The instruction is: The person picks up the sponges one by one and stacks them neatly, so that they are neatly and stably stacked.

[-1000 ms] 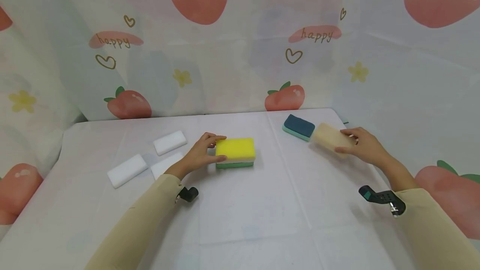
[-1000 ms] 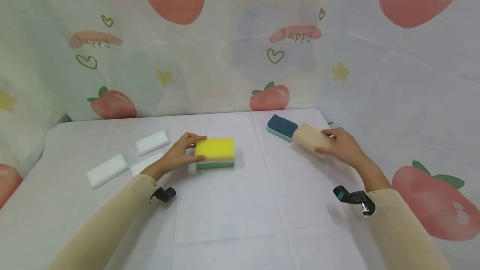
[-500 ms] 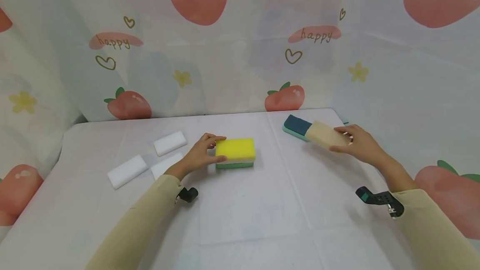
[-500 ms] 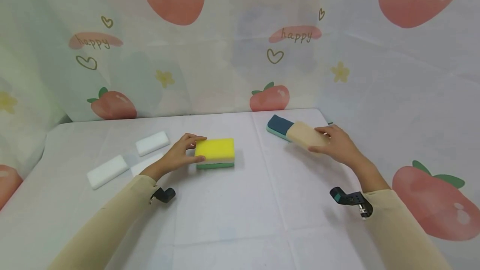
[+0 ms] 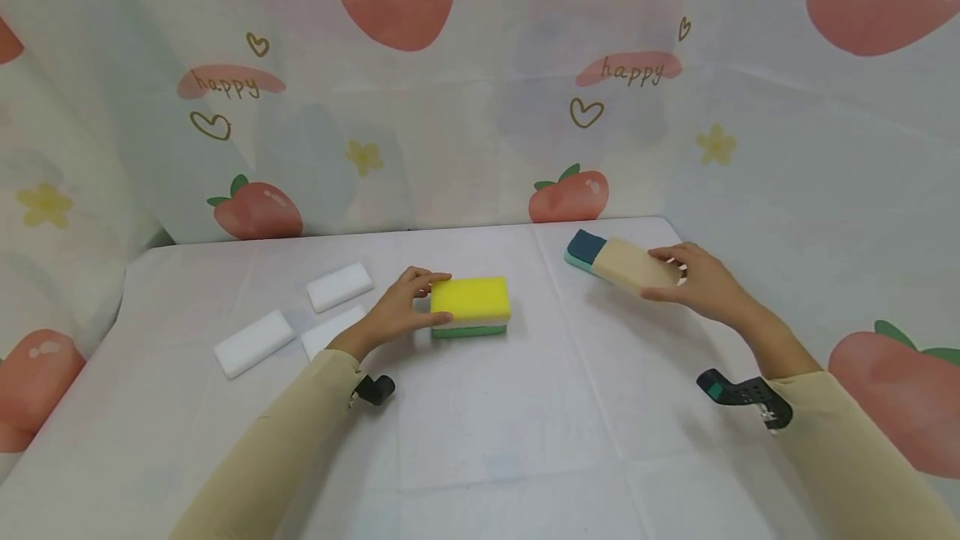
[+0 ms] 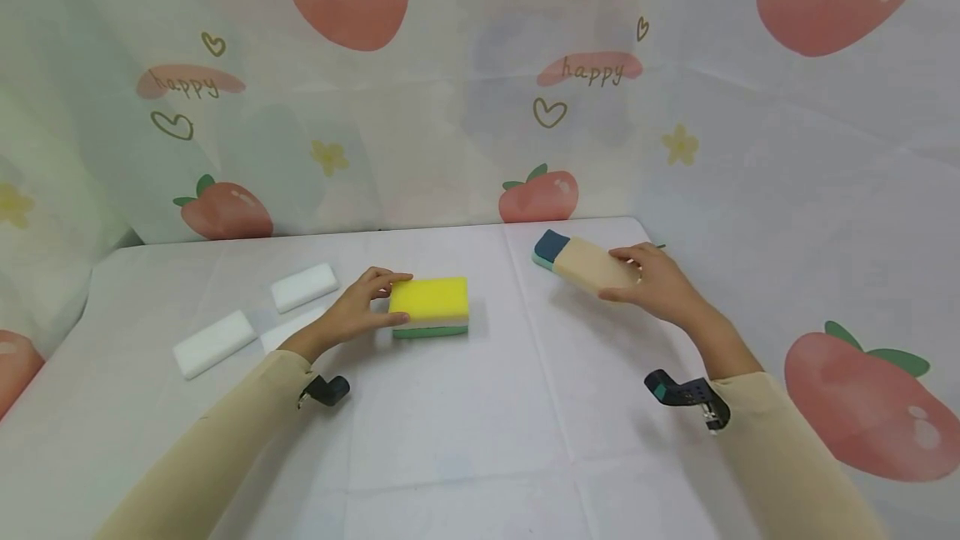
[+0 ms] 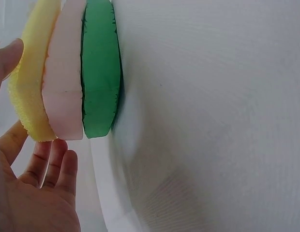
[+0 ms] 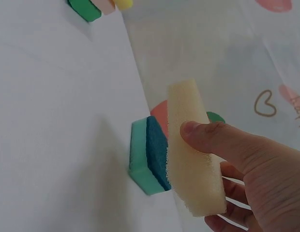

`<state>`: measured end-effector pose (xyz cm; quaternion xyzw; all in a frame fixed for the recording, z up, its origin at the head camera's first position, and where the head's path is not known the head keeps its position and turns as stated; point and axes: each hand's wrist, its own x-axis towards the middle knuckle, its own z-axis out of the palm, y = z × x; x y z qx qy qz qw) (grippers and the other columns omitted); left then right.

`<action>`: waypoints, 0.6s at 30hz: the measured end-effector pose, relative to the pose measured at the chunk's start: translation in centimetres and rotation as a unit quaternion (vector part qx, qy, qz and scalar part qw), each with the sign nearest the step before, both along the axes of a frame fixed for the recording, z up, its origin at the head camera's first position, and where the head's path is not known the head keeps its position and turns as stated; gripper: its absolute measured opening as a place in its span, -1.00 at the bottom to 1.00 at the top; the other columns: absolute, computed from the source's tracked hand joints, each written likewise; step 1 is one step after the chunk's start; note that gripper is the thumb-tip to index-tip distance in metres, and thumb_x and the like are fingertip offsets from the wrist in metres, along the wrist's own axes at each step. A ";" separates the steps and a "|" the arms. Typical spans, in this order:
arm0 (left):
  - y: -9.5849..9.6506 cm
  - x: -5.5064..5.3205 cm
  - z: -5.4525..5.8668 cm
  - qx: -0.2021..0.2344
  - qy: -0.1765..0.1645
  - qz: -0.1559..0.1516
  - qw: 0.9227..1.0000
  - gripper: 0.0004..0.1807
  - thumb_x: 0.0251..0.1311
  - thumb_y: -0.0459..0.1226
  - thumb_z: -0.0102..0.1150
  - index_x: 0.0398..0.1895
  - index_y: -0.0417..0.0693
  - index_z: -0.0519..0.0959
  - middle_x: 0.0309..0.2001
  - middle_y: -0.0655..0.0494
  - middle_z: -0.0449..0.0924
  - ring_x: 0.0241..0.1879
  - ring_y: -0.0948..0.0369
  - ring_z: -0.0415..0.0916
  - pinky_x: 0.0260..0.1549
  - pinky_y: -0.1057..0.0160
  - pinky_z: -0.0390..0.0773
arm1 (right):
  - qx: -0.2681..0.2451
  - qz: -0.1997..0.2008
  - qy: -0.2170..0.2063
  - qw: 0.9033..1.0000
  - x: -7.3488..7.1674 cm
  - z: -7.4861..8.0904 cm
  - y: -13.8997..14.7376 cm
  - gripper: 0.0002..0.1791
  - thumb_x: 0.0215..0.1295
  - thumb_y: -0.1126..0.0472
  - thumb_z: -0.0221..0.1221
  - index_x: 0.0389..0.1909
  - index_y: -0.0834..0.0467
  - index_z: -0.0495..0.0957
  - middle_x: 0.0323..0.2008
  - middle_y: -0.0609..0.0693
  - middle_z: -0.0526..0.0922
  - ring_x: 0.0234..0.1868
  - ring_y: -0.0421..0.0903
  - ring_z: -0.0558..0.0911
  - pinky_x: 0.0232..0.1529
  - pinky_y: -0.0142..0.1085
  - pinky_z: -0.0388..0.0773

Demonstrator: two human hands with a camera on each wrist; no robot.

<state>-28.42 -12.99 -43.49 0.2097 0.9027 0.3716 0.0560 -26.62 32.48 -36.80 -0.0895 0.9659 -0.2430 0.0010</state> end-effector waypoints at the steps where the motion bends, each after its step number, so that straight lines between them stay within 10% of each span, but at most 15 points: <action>1: 0.0 0.0 0.0 -0.001 -0.001 0.001 1.000 -0.23 0.09 0.05 0.40 0.39 0.14 0.39 0.19 0.00 0.33 0.19 -0.02 0.42 0.26 0.01 0.42 | 0.001 0.001 0.000 1.000 -0.1 0.0 -0.1 -0.13 0.12 -0.10 0.40 0.32 0.33 0.35 0.18 0.32 0.37 0.09 0.25 0.38 0.02 0.11 0.52; 18: -0.2 0.0 -0.2 0.010 -0.006 0.002 1.000 -0.22 0.08 0.05 0.40 0.40 0.15 0.38 0.19 0.00 0.33 0.20 -0.04 0.41 0.26 -0.04 0.41 | -0.018 0.026 -0.001 0.999 -0.7 0.6 -2.6 -0.13 0.11 -0.09 0.41 0.32 0.32 0.35 0.18 0.28 0.38 0.09 0.21 0.39 0.03 0.06 0.50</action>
